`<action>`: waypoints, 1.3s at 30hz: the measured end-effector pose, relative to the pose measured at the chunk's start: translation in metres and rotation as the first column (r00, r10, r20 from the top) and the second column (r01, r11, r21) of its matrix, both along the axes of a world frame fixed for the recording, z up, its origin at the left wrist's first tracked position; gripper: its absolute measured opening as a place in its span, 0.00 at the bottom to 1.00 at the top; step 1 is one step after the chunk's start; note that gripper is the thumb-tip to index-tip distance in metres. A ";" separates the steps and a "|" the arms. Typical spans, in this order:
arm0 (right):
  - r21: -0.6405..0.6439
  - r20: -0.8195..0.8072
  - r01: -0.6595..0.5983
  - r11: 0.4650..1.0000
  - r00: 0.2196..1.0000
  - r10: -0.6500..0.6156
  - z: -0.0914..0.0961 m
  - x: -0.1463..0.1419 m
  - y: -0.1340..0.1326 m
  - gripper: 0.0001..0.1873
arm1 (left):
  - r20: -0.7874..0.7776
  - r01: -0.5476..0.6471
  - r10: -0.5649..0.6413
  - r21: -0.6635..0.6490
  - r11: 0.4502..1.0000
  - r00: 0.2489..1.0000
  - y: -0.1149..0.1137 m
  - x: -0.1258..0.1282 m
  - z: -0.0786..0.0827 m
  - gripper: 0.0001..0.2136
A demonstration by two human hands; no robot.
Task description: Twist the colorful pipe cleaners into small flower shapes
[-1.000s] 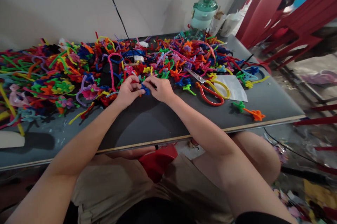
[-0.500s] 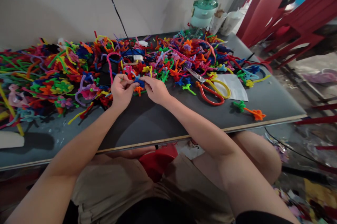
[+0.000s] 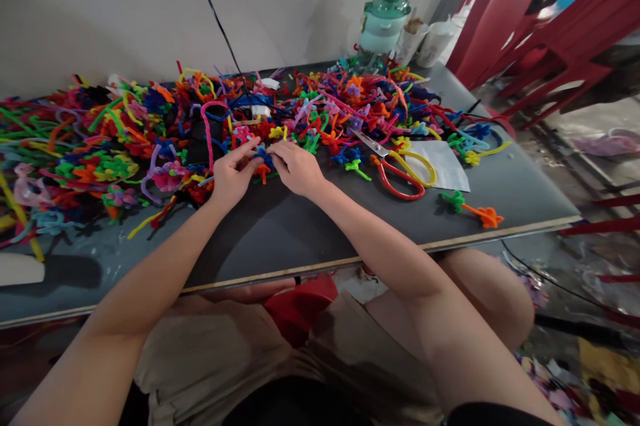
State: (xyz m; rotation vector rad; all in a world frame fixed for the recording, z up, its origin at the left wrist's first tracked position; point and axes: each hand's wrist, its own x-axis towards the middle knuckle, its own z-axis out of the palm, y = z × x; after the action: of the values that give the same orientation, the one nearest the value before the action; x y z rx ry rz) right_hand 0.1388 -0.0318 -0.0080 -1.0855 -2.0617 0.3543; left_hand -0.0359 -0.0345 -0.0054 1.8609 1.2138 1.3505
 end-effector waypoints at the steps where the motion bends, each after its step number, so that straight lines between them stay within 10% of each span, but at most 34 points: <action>1: -0.010 0.027 0.006 1.000 1.000 -0.006 -0.001 0.000 0.001 0.16 | -0.042 0.014 -0.013 0.031 0.999 0.999 0.000 0.000 0.000 0.14; 13: -0.036 0.123 0.026 0.999 0.992 -0.021 -0.001 0.002 0.000 0.19 | -0.063 -0.060 0.061 0.005 0.998 0.996 -0.002 0.003 0.000 0.05; 27: -0.373 -0.542 -0.227 0.900 0.841 -0.012 -0.021 -0.011 0.013 0.07 | 0.335 0.017 0.073 -0.260 0.965 0.939 0.001 0.010 -0.006 0.10; 39: -0.234 -0.558 -0.195 0.953 0.829 0.032 -0.012 -0.009 0.004 0.14 | 0.426 0.166 -0.045 -0.252 0.953 0.904 -0.001 0.013 -0.004 0.13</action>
State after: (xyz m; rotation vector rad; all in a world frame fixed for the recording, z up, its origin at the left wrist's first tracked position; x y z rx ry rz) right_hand 0.1298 -0.0276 -0.0200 -0.8820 -1.5811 0.9353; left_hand -0.0230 -0.0357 -0.0094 1.3318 1.0034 1.3444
